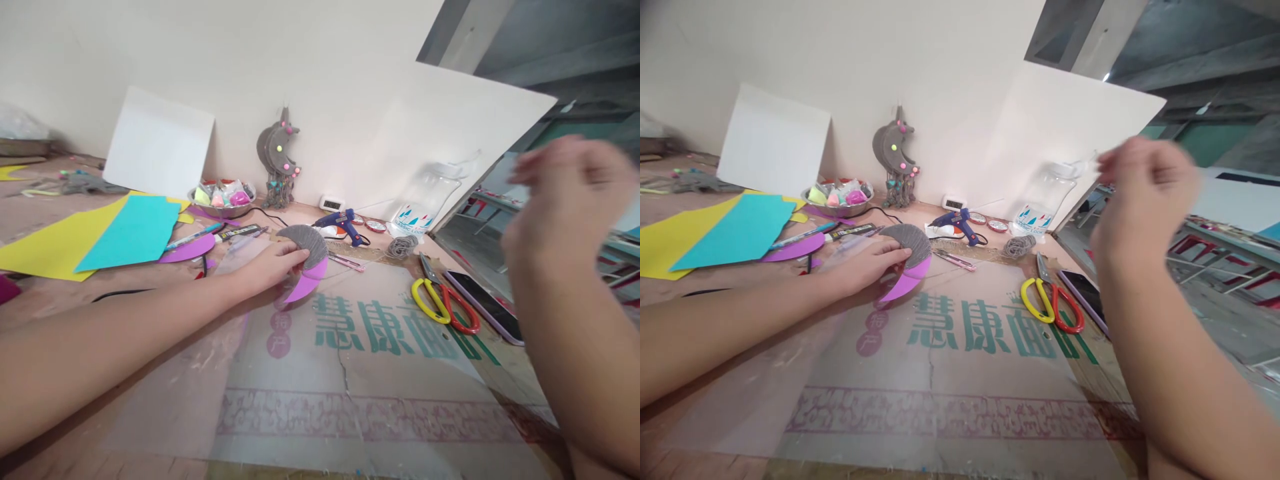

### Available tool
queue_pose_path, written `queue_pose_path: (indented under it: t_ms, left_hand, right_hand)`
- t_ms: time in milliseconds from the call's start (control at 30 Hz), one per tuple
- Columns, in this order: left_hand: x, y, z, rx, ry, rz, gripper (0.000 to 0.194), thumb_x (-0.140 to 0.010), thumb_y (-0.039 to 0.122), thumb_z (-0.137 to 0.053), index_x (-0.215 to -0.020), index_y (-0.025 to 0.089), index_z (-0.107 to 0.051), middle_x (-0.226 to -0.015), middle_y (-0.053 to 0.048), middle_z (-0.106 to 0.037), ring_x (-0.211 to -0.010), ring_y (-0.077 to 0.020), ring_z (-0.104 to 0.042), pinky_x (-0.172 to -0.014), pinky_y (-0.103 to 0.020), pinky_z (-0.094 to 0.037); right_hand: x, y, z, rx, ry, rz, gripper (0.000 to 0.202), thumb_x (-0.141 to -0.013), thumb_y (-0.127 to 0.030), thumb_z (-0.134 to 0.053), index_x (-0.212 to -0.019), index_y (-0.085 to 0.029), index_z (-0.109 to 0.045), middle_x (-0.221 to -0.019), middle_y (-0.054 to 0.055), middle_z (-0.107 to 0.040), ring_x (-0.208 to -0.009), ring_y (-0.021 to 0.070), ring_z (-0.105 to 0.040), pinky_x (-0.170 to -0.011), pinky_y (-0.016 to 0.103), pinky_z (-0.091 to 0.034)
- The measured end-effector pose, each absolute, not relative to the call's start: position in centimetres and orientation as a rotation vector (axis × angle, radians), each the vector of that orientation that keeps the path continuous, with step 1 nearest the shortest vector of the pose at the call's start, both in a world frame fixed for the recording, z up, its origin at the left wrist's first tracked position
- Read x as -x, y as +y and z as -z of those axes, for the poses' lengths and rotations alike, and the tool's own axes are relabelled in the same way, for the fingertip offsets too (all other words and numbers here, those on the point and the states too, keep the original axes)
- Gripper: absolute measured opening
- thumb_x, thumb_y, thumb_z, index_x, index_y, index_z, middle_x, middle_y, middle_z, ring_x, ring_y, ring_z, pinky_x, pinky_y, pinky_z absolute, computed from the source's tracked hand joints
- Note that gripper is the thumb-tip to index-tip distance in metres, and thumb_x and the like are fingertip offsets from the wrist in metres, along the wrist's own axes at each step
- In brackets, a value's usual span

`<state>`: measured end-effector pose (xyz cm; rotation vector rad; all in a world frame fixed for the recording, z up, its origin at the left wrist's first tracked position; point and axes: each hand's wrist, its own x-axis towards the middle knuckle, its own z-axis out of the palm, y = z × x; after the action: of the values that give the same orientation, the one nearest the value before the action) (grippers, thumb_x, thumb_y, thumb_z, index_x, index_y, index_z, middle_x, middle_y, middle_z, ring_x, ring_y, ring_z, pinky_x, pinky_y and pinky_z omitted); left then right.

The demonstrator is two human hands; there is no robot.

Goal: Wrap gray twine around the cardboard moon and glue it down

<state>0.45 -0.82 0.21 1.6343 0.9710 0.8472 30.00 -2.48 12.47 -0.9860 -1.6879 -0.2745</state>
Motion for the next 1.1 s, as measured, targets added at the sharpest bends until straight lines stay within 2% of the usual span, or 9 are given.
queue_pose_path:
  t_ms: [33,67,167,233,333,567,733,933,1100]
  left_hand:
    - [-0.5,-0.8,-0.1,-1.601,0.949,-0.841,0.031,-0.078,0.041,-0.049,-0.059,0.018,-0.042,-0.053,0.004,-0.040,-0.047,-0.0080,-0.040,-0.043,-0.022,-0.031]
    - [-0.5,-0.8,0.0,-1.570,0.929,-0.835,0.031,-0.078,0.041,-0.049,-0.059,0.018,-0.041,-0.053,0.004,-0.040,-0.046,-0.0078,-0.039,-0.042,-0.022,-0.030]
    - [-0.6,-0.5,0.5,-1.530,0.878,-0.820,0.031,-0.078,0.044,-0.049,-0.061,0.019,-0.040,-0.053,0.004,-0.040,-0.042,-0.0071,-0.037,-0.039,-0.022,-0.028]
    - [-0.6,-0.4,0.7,-1.565,0.847,-0.794,0.032,-0.079,0.045,-0.047,-0.062,0.019,-0.041,-0.052,0.005,-0.039,-0.040,-0.0069,-0.035,-0.039,-0.022,-0.027]
    - [-0.5,-0.4,0.6,-1.662,0.841,-0.769,0.032,-0.080,0.045,-0.046,-0.063,0.019,-0.042,-0.050,0.005,-0.039,-0.040,-0.0072,-0.036,-0.040,-0.022,-0.029]
    - [-0.4,-0.4,0.4,-1.767,0.852,-0.785,0.032,-0.082,0.044,-0.042,-0.063,0.018,-0.042,-0.054,0.004,-0.041,-0.042,-0.0067,-0.038,-0.041,-0.021,-0.031]
    - [-0.4,-0.3,0.5,-1.814,0.868,-0.792,0.034,-0.082,0.045,-0.042,-0.063,0.017,-0.044,-0.058,0.003,-0.044,-0.044,-0.0065,-0.040,-0.041,-0.020,-0.032]
    - [-0.4,-0.4,0.5,-1.813,0.879,-0.805,0.034,-0.082,0.045,-0.044,-0.062,0.017,-0.043,-0.054,0.003,-0.043,-0.044,-0.0070,-0.040,-0.042,-0.019,-0.033]
    - [-0.4,-0.3,0.5,-1.850,0.886,-0.808,0.033,-0.082,0.043,-0.043,-0.063,0.016,-0.045,-0.059,0.003,-0.044,-0.046,-0.0063,-0.041,-0.043,-0.019,-0.033]
  right_hand:
    - [-29.1,-2.3,-11.5,0.914,-1.542,0.269,0.023,-0.082,-0.041,-0.052,-0.087,-0.021,-0.063,-0.081,0.007,-0.059,-0.077,0.0180,-0.056,-0.073,0.035,-0.041]
    - [-27.9,-2.1,-10.2,0.983,-1.557,0.145,0.018,-0.080,-0.035,-0.057,-0.086,-0.020,-0.064,-0.078,0.005,-0.060,-0.074,0.0163,-0.057,-0.073,0.033,-0.042]
    - [-24.1,-2.0,-5.9,1.133,-1.728,-0.090,0.017,-0.081,-0.033,-0.055,-0.078,-0.020,-0.066,-0.075,0.003,-0.064,-0.074,0.0161,-0.059,-0.071,0.031,-0.045]
    - [-22.2,-2.1,-3.3,1.128,-1.931,-0.216,0.016,-0.083,-0.030,-0.053,-0.083,-0.020,-0.065,-0.086,0.004,-0.066,-0.086,0.0171,-0.059,-0.079,0.032,-0.044]
    - [-21.1,-2.1,-1.2,1.094,-2.056,-0.264,0.017,-0.085,-0.029,-0.050,-0.088,-0.020,-0.064,-0.091,0.005,-0.066,-0.089,0.0175,-0.059,-0.082,0.032,-0.044]
    - [-23.6,-0.4,-0.9,1.193,-2.312,0.115,0.023,-0.086,-0.025,-0.045,-0.097,-0.019,-0.064,-0.099,0.009,-0.062,-0.098,0.0223,-0.054,-0.087,0.038,-0.040]
    - [-24.9,0.6,0.2,1.347,-2.450,0.220,0.028,-0.086,-0.032,-0.047,-0.105,-0.018,-0.063,-0.102,0.011,-0.062,-0.093,0.0230,-0.056,-0.080,0.036,-0.043]
    - [-24.6,0.1,0.0,1.384,-2.534,0.424,0.028,-0.088,-0.025,-0.040,-0.101,-0.016,-0.062,-0.096,0.010,-0.063,-0.088,0.0207,-0.057,-0.079,0.033,-0.042]
    - [-24.7,0.4,0.2,1.418,-2.415,0.360,0.023,-0.086,-0.022,-0.042,-0.098,-0.015,-0.060,-0.095,0.010,-0.063,-0.088,0.0211,-0.057,-0.079,0.032,-0.042]
